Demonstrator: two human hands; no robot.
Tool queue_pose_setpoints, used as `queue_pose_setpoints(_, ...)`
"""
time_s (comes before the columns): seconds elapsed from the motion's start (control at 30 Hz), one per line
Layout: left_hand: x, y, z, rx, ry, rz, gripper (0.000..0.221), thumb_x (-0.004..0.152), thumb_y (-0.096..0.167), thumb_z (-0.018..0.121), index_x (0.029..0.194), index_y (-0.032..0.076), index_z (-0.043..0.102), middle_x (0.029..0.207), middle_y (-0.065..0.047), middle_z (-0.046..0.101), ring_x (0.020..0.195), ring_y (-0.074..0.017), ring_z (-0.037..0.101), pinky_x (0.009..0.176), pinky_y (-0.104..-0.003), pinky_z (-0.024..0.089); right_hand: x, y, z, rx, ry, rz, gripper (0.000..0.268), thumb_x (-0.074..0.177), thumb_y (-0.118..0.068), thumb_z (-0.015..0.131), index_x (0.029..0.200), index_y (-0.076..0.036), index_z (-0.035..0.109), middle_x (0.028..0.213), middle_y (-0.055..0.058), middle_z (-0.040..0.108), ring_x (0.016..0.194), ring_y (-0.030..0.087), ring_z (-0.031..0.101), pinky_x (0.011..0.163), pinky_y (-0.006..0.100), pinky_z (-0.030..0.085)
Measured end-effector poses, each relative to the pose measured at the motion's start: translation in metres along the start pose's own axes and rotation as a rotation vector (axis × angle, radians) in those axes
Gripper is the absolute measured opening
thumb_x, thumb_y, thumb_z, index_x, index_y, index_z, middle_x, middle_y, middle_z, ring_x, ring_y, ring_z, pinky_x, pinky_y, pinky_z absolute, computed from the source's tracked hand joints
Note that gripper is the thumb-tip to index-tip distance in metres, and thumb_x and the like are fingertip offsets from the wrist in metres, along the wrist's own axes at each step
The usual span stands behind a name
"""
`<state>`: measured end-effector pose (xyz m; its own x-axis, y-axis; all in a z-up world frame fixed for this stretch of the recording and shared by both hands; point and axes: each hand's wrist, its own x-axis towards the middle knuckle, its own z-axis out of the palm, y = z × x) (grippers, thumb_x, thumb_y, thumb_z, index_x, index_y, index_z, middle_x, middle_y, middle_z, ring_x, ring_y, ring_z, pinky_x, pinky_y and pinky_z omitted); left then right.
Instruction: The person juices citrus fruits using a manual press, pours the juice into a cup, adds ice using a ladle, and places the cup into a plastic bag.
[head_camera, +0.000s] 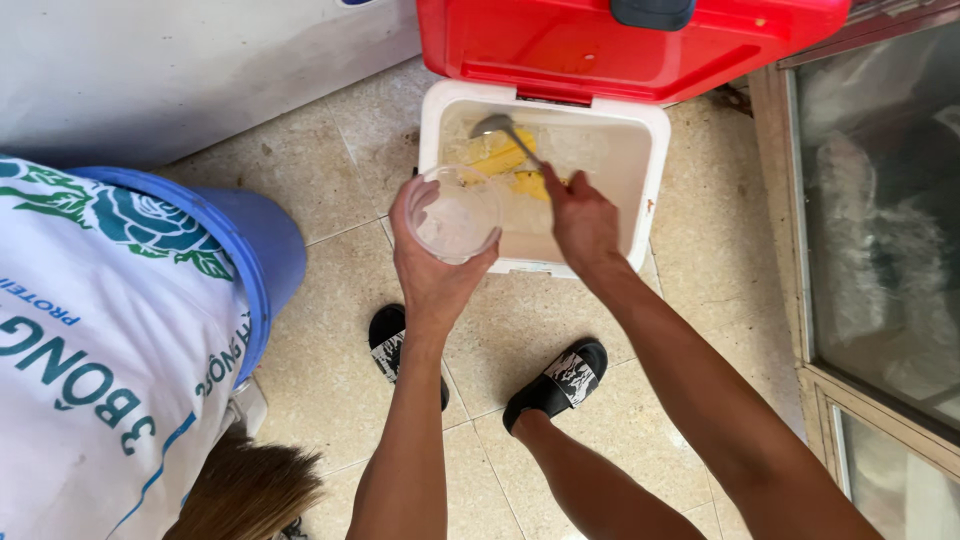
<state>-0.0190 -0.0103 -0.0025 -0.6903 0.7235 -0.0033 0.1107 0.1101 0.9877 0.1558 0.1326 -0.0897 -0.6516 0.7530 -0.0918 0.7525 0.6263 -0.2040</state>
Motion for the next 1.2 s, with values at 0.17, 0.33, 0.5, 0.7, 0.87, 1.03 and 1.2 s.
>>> queue_pose_setpoints(0.17,0.003,-0.007,-0.025,-0.048,0.084,-0.038,0.100,0.073,0.006,0.092,0.153,0.006,0.032,0.144,-0.017,0.054,0.137,-0.0279,0.053,0.120,-0.043,0.043,0.000,-0.013,0.021,-0.114,-0.158,-0.017,0.064,0.088,0.004,0.054,0.150,-0.011,0.050,0.099,0.022,0.062,0.071,0.035,0.069,0.061,0.047,0.057)
queue_pose_setpoints(0.33,0.003,-0.008,-0.040,-0.063,0.118,-0.083,0.100,0.074,0.006,0.091,0.154,0.007,0.033,0.145,-0.018,0.053,0.137,-0.0287,0.053,0.118,-0.044,0.043,-0.018,-0.013,-0.016,-0.233,-0.491,0.130,0.054,0.098,-0.004,0.048,0.152,-0.009,0.043,0.105,0.024,0.062,0.080,0.037,0.072,0.067,0.047,0.058)
queue_pose_setpoints(0.5,0.001,-0.012,-0.042,-0.055,0.095,-0.098,0.100,0.073,0.007,0.092,0.154,0.007,0.032,0.145,-0.018,0.053,0.137,-0.0293,0.053,0.117,-0.044,0.042,0.013,-0.019,-0.005,-0.204,-0.386,0.246,0.048,0.102,-0.007,0.045,0.149,-0.002,0.043,0.106,0.026,0.063,0.084,0.038,0.071,0.072,0.047,0.058)
queue_pose_setpoints(0.7,0.003,-0.014,-0.042,-0.052,0.084,-0.127,0.100,0.071,0.009,0.092,0.152,0.008,0.034,0.143,-0.017,0.055,0.135,-0.0286,0.055,0.116,-0.044,0.045,0.054,-0.058,0.080,-0.160,-0.364,0.278,0.050,0.101,-0.009,0.046,0.150,0.001,0.041,0.108,0.026,0.066,0.086,0.037,0.072,0.069,0.044,0.059)
queue_pose_setpoints(0.87,0.004,-0.014,-0.048,0.035,0.048,-0.187,0.102,0.069,0.011,0.094,0.152,0.009,0.034,0.140,-0.016,0.056,0.133,-0.0283,0.055,0.115,-0.043,0.043,0.038,-0.038,0.069,-0.144,-0.531,0.169,0.046,0.104,-0.011,0.046,0.150,-0.006,0.043,0.101,0.020,0.071,0.089,0.036,0.073,0.073,0.046,0.059)
queue_pose_setpoints(1.03,0.004,-0.013,-0.048,0.021,0.032,-0.156,0.101,0.070,0.011,0.093,0.152,0.009,0.034,0.142,-0.016,0.056,0.134,-0.0287,0.055,0.116,-0.043,0.045,0.032,-0.030,0.083,-0.144,-0.715,0.025,0.037,0.095,-0.011,0.053,0.131,-0.008,0.061,0.099,0.018,0.071,0.085,0.030,0.069,0.072,0.043,0.059)
queue_pose_setpoints(1.2,-0.002,-0.011,-0.047,0.036,0.007,-0.186,0.101,0.069,0.012,0.093,0.151,0.008,0.035,0.145,-0.017,0.053,0.134,-0.0304,0.054,0.113,-0.044,0.046,0.024,0.021,0.074,0.393,-0.764,0.210,0.032,0.098,-0.023,0.058,0.123,-0.011,0.075,0.080,0.007,0.065,0.064,0.017,0.054,0.063,0.036,0.047)
